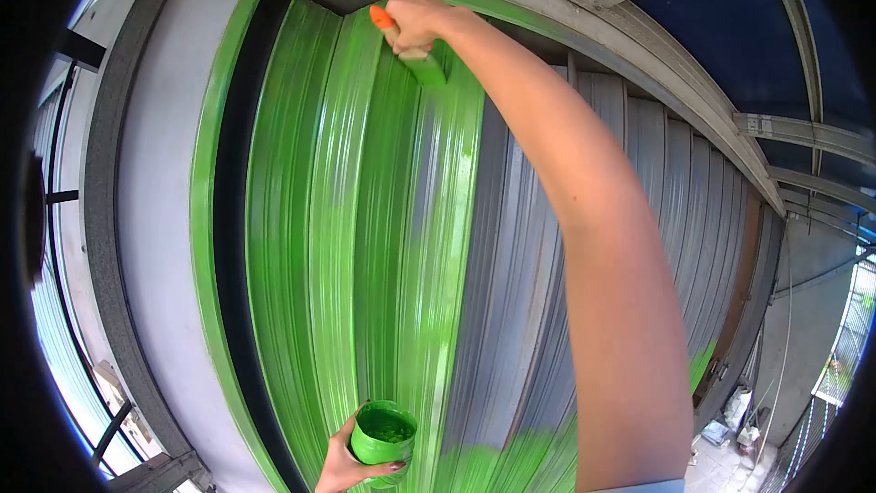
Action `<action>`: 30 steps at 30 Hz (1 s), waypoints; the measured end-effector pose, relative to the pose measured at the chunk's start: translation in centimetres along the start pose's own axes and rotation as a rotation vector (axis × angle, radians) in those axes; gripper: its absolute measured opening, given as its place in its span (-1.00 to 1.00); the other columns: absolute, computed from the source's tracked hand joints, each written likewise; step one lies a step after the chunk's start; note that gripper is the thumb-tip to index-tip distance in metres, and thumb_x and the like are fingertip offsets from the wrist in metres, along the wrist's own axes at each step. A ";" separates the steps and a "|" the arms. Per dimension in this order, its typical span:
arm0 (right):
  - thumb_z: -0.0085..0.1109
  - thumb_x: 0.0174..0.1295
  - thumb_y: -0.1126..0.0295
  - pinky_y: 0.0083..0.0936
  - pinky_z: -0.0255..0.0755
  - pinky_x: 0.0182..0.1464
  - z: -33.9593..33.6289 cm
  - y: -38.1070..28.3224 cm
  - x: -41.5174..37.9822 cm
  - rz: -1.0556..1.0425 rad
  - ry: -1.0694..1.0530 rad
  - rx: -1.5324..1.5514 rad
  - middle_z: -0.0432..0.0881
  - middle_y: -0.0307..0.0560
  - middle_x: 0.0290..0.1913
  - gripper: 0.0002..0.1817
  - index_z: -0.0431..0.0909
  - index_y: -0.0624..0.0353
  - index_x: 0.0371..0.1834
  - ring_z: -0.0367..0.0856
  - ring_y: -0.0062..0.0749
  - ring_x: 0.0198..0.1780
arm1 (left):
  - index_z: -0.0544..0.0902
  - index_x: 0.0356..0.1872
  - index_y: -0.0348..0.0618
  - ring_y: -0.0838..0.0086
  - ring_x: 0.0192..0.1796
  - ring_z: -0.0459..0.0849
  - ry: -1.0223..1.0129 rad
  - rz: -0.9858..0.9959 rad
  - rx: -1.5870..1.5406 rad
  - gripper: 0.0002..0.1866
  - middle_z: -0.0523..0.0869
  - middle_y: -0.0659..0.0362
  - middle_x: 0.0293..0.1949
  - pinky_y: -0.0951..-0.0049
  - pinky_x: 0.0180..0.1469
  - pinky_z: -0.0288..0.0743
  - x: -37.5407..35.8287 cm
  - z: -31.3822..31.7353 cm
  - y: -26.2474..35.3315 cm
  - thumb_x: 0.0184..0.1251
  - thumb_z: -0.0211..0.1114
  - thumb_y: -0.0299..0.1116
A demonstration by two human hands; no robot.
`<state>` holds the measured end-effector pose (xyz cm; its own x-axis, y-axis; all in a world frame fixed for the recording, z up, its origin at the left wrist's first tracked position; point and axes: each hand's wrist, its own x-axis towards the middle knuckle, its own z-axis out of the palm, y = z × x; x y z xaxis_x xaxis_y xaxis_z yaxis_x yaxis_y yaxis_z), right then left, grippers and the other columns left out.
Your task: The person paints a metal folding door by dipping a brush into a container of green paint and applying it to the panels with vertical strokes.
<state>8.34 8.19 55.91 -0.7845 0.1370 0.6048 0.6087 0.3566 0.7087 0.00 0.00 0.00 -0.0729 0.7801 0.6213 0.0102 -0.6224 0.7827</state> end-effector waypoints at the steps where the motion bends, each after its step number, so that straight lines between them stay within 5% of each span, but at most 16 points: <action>1: 0.24 -0.14 0.44 -0.25 0.45 -0.23 -0.1 0.9 0.4 0.032 0.056 0.000 0.61 0.13 -0.37 -0.88 0.53 0.20 -0.51 0.61 -0.11 -0.23 | 0.24 0.27 -0.34 0.26 0.06 0.59 -0.006 0.032 -0.004 -0.02 0.58 -0.02 0.03 0.19 0.12 0.49 -0.2 -0.2 -0.4 -0.23 0.60 -0.27; 5: 0.22 -0.14 0.47 -0.23 0.44 -0.30 1.3 1.5 0.0 -0.009 0.208 -0.164 0.58 0.09 -0.45 -0.90 0.56 0.14 -0.49 0.60 -0.07 -0.28 | 0.26 0.26 -0.32 0.26 0.07 0.59 0.000 -0.043 -0.075 -0.01 0.57 -0.04 0.03 0.20 0.12 0.51 -1.3 -0.9 -1.2 -0.28 0.63 -0.27; 9: 0.17 -0.07 0.56 -0.28 0.53 -0.31 4.4 -1.8 -4.0 -0.220 0.119 -0.358 0.63 0.00 -0.47 -0.86 0.58 0.10 -0.41 0.65 -0.15 -0.35 | 0.28 0.23 -0.37 0.32 0.04 0.61 0.034 -0.013 0.012 0.00 0.60 -0.01 0.00 0.26 0.13 0.49 -0.8 -0.6 -0.2 -0.35 0.65 -0.34; 15: 0.13 0.01 0.62 -0.45 0.49 -0.58 9.2 -11.2 -13.9 -0.492 -0.158 -0.052 0.61 0.06 -0.57 -0.82 0.60 0.23 -0.29 0.60 -0.28 -0.58 | 0.22 0.27 -0.46 0.40 0.02 0.60 0.019 -0.091 0.013 0.06 0.63 0.04 -0.04 0.39 0.14 0.45 -1.0 0.7 1.0 -0.38 0.63 -0.40; 20: 0.04 -0.01 0.65 -0.54 0.37 -0.68 8.5 -10.9 -11.9 -0.245 -0.224 0.431 0.41 -0.13 -0.72 -0.90 0.44 0.25 -0.61 0.43 -0.49 -0.71 | 0.23 0.27 -0.45 0.42 0.00 0.60 0.015 -0.078 -0.002 0.05 0.63 0.06 -0.05 0.39 0.13 0.45 -1.5 1.2 2.2 -0.38 0.63 -0.40; 24: 0.08 -0.07 0.61 -0.42 0.40 -0.55 5.1 -5.1 -6.0 -0.010 0.022 0.250 0.48 -0.08 -0.68 -0.97 0.48 0.29 -0.59 0.51 -0.43 -0.61 | 0.24 0.26 -0.44 0.43 0.00 0.60 0.022 -0.100 0.019 0.03 0.62 0.06 -0.04 0.39 0.13 0.45 -2.0 0.9 2.7 -0.37 0.63 -0.40; 25: 0.18 -0.07 0.53 -0.30 0.53 -0.31 4.1 -4.3 -4.7 0.112 0.018 0.227 0.62 0.07 -0.42 -0.93 0.58 0.26 -0.48 0.65 -0.16 -0.33 | 0.25 0.26 -0.43 0.43 0.00 0.60 0.033 -0.089 0.026 0.03 0.62 0.06 -0.04 0.39 0.13 0.45 -2.0 0.9 2.9 -0.37 0.63 -0.40; 30: 0.23 -0.11 0.56 -0.32 0.56 -0.32 3.8 -2.7 -2.8 0.023 0.229 -0.150 0.64 0.01 -0.40 -0.92 0.61 0.21 -0.48 0.67 -0.23 -0.29 | 0.25 0.25 -0.43 0.42 0.00 0.60 0.051 -0.088 0.028 0.03 0.62 0.06 -0.04 0.39 0.13 0.45 -2.2 0.8 2.8 -0.37 0.63 -0.40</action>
<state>8.50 10.33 50.93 -0.7334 -0.0753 0.6756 0.6502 0.2121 0.7295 1.03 -3.42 0.87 -0.1252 0.8268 0.5484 0.0296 -0.5494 0.8350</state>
